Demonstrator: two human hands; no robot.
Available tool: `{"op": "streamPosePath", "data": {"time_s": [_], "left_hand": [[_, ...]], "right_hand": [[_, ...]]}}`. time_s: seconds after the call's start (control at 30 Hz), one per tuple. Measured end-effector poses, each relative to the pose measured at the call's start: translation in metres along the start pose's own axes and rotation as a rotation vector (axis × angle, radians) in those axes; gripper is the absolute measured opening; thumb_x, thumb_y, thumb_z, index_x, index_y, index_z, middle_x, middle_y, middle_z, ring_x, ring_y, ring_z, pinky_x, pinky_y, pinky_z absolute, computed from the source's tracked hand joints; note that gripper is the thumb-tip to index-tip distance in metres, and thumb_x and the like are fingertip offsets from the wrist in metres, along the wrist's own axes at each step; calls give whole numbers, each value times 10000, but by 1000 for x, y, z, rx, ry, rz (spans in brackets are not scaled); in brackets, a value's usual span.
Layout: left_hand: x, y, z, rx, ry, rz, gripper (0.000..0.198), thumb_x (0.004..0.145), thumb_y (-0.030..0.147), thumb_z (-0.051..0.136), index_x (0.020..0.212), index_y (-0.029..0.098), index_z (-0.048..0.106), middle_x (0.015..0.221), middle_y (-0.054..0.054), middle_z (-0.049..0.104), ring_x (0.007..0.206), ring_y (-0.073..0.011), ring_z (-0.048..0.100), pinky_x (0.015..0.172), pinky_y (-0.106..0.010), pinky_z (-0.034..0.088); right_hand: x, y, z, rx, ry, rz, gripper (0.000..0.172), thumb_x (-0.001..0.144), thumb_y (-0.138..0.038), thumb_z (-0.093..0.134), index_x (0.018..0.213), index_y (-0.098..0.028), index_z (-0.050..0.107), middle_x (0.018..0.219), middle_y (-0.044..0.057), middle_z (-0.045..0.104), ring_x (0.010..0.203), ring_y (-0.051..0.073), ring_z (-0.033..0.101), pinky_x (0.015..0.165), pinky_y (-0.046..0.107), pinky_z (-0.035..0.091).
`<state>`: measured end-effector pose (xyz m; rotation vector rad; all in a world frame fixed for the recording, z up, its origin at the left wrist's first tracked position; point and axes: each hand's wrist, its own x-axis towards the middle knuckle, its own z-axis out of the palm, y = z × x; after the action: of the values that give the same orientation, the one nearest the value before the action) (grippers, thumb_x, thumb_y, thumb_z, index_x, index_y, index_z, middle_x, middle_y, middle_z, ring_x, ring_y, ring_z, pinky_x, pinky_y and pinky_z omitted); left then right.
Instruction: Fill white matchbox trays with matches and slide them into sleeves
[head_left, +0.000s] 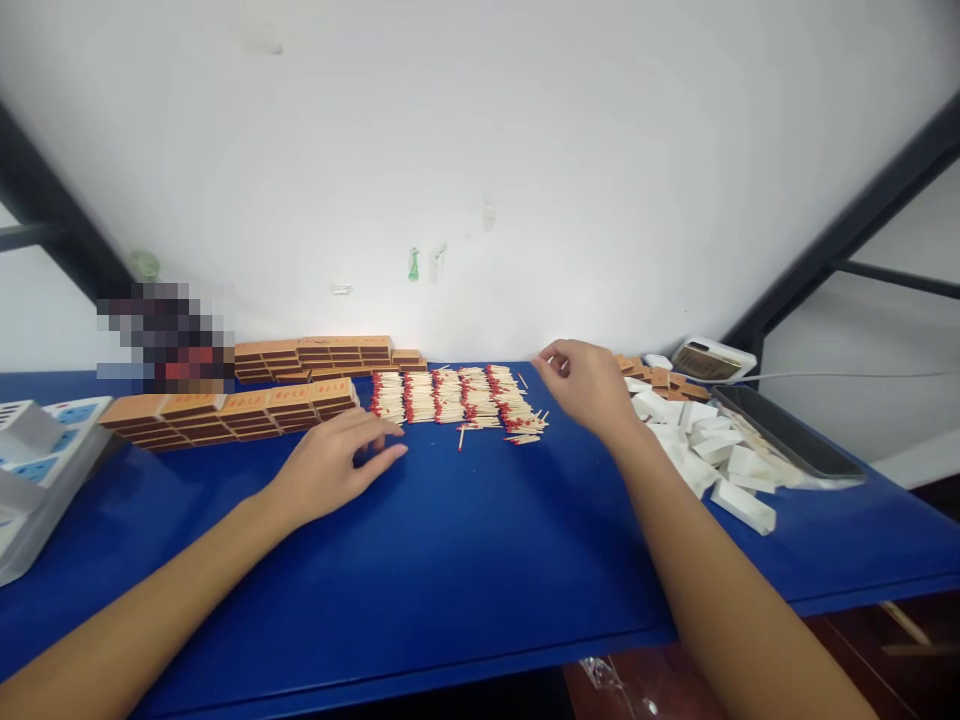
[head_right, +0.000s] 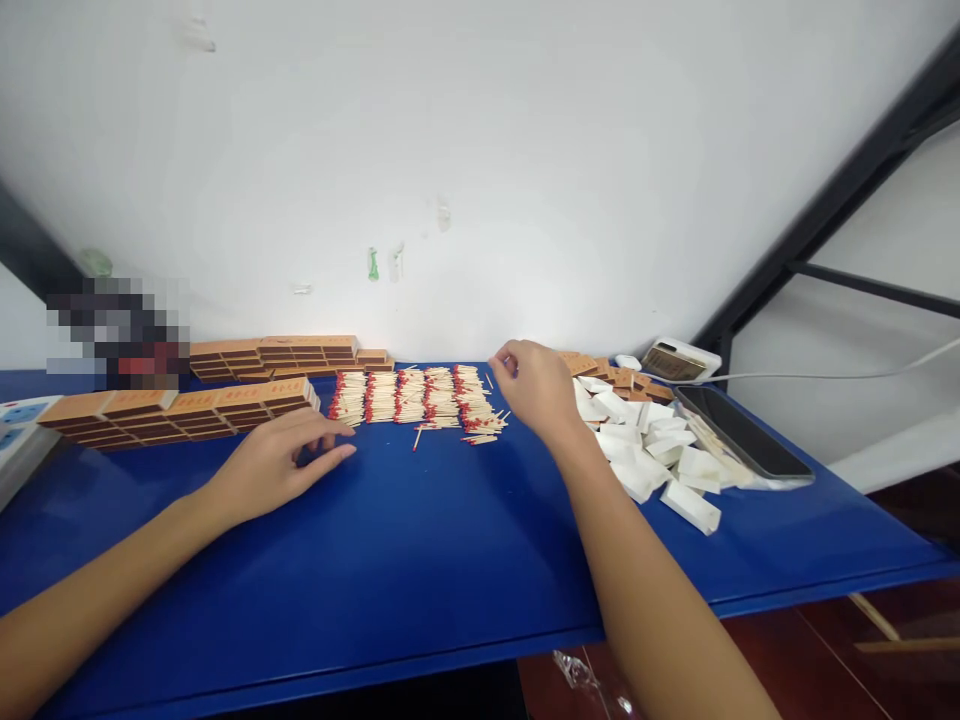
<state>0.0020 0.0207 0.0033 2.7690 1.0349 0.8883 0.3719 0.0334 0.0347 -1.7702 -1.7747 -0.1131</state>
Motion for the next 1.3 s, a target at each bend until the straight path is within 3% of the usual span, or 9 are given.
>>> {"op": "streamPosePath", "data": {"time_s": [0.17,0.43,0.6,0.73,0.87,0.97,1.07,1.17,1.3], "left_hand": [[-10,-5,7,-41,-18,-55,254,1047,415,618,1130,235,777,827,-3,703,679,-134,610,659,-269,513],[-8,-8,2,-36,-4,-66,242,1049,405,614,1089,235,781,785,3,688,665,-137,602,651,-271,502],[-10,-7,3,-55,4,-59,228,1050,385,622,1074,225,783,770,6,673,668,-136,595,665,-272,498],[-13,-4,4,-105,-28,-84,236,1050,404,626,1130,238,774,810,7,674,677,-133,598,664,-270,508],[-15,5,2,-166,-66,-133,446,988,520,713,1355,268,687,982,-7,707,729,-137,623,674,-273,539],[-15,13,2,-194,-178,-89,716,852,608,840,1459,297,621,1136,-36,703,919,-191,684,772,-306,582],[-15,20,5,-210,-256,-34,597,853,591,845,1342,279,704,1154,-54,683,1023,-225,688,876,-347,582],[-15,23,8,-206,-295,-9,388,913,502,805,1216,265,760,1116,-55,673,1016,-225,678,880,-356,564],[-16,23,9,-226,-280,-9,305,955,440,763,1199,256,764,1115,-53,674,1014,-213,674,903,-359,554]], "right_hand": [[35,40,-5,-118,-52,174,224,913,-344,681,923,-169,820,875,122,793,804,268,703,738,374,470],[70,61,36,-223,-166,254,206,867,-358,779,869,-156,820,939,190,803,885,293,722,788,387,506],[64,43,26,-182,-145,234,148,899,-256,733,882,-133,813,947,211,792,875,310,716,779,408,494],[34,-5,1,-31,-185,80,160,948,-323,718,944,-192,810,938,103,797,837,236,700,759,351,496],[-17,-58,-3,547,-670,-347,143,982,-341,718,935,-226,788,921,36,780,797,181,663,717,309,493],[-44,-79,10,599,-868,-485,89,977,-237,725,914,-228,788,914,23,732,801,172,651,715,300,493],[-50,-79,16,533,-933,-511,130,971,-145,704,1012,-225,798,1001,40,715,830,168,656,732,296,498],[-39,-63,5,465,-861,-466,203,961,-166,712,1138,-238,780,1103,57,747,899,183,667,759,301,500],[-18,-25,-20,227,-738,-295,119,921,-314,737,979,-225,788,956,53,771,837,205,666,701,307,469]]}}
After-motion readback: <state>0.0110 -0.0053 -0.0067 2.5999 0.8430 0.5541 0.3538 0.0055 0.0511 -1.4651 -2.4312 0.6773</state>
